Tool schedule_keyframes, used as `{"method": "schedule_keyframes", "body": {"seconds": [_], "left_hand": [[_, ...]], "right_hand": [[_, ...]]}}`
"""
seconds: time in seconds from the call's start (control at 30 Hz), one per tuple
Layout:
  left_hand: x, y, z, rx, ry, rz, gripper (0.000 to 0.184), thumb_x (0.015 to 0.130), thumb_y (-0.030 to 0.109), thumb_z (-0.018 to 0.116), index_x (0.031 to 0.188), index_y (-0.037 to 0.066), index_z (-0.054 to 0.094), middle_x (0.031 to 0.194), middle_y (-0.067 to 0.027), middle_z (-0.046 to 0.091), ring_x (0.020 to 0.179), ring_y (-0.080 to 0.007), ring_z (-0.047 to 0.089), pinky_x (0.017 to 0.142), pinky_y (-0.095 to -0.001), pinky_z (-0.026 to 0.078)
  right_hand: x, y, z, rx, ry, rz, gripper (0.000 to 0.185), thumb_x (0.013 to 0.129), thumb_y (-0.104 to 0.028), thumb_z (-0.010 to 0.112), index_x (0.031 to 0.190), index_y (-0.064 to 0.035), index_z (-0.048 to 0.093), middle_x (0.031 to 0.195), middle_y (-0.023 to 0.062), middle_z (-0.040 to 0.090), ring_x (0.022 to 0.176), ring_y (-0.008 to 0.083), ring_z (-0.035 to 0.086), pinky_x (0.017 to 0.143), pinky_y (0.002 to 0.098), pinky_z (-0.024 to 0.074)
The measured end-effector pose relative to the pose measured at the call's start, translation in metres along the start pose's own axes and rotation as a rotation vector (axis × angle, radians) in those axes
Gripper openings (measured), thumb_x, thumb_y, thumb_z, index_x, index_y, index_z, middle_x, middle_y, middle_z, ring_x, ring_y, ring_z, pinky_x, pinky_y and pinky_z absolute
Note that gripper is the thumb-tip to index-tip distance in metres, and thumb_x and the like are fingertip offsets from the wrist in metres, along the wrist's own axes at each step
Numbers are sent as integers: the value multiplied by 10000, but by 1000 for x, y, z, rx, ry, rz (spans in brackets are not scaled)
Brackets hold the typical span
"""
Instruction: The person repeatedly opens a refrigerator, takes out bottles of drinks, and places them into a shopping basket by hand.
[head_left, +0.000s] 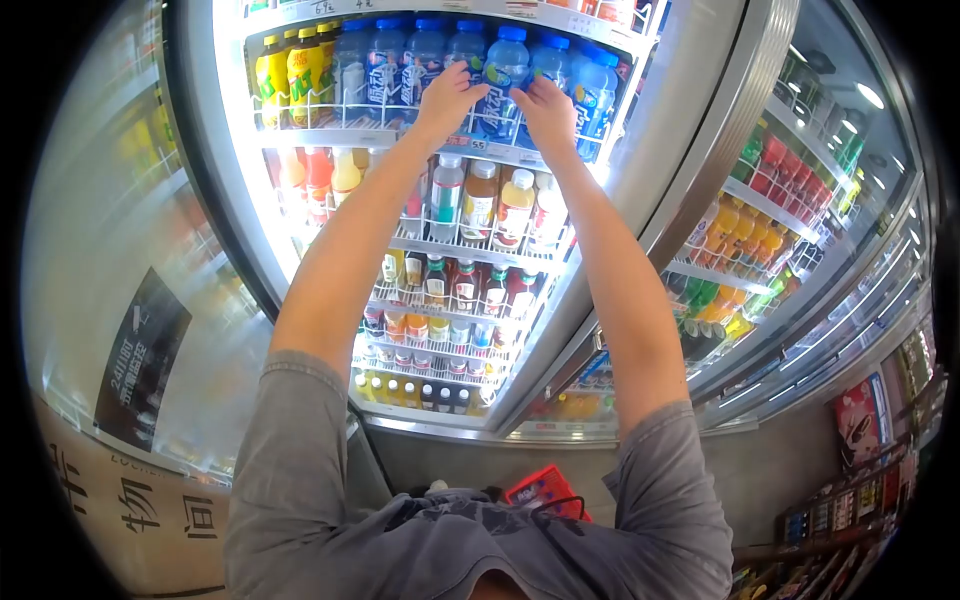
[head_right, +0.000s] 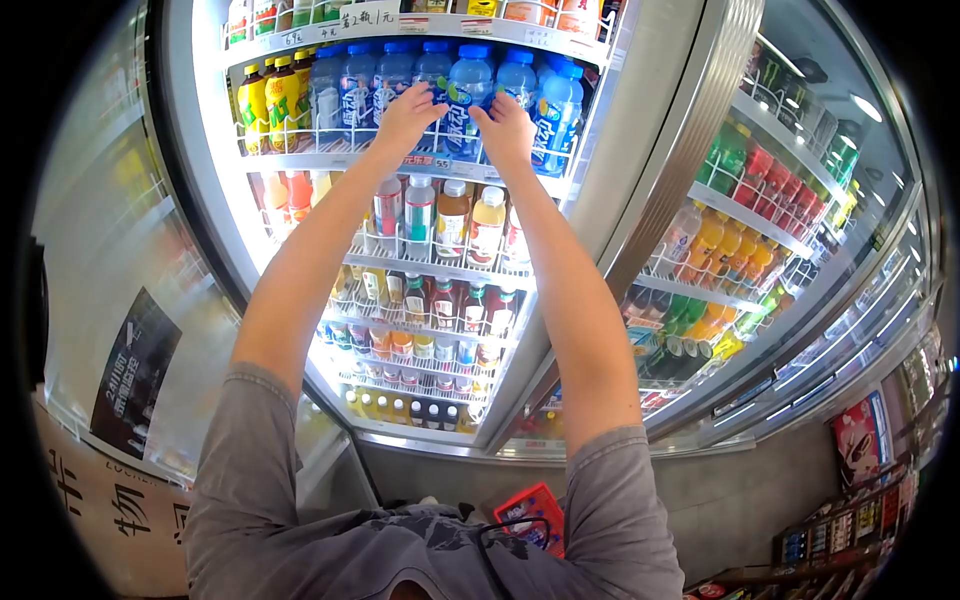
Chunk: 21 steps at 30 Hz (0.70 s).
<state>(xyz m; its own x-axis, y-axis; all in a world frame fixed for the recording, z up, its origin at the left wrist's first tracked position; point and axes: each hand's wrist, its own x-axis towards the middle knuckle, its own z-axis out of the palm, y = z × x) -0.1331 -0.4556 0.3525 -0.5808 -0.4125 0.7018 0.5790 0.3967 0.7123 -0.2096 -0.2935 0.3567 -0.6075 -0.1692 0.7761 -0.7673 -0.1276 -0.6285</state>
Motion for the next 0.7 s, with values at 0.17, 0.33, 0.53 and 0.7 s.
{"method": "schedule_keyframes", "body": {"seconds": [0.17, 0.33, 0.53, 0.7], "left_hand": [[8, 12, 4, 296, -164, -75, 737, 829, 420, 742, 1333, -56, 492, 1248, -224, 614, 1158, -257, 599, 985, -323, 445], [31, -16, 16, 309, -185, -133, 750, 787, 508, 754, 1286, -15, 551, 1171, -159, 659, 1098, -227, 617, 945, -325, 452], [18, 3, 21, 368, -215, -165, 781, 742, 487, 794, 1294, -7, 547, 1164, -138, 658, 1062, -226, 620, 938, -323, 446], [11, -12, 21, 385, -40, 3, 798, 735, 453, 806, 1320, -15, 533, 1211, -164, 639, 1131, -244, 602, 986, -331, 432]], "right_hand": [[10, 2, 6, -334, -75, -32, 679, 663, -363, 849, 1107, 100, 625, 976, 197, 710, 914, 286, 700, 845, 347, 541], [19, 12, 19, -499, -56, -39, 734, 608, -349, 868, 1129, 90, 596, 1024, 227, 664, 977, 342, 651, 851, 399, 524], [7, 9, 33, -619, 9, -76, 785, 629, -217, 854, 1257, 89, 497, 1087, 267, 622, 1059, 406, 597, 902, 434, 497], [-4, 1, 32, -519, 26, -128, 758, 660, -163, 814, 1288, 82, 468, 1072, 300, 618, 1013, 436, 613, 876, 453, 496]]}}
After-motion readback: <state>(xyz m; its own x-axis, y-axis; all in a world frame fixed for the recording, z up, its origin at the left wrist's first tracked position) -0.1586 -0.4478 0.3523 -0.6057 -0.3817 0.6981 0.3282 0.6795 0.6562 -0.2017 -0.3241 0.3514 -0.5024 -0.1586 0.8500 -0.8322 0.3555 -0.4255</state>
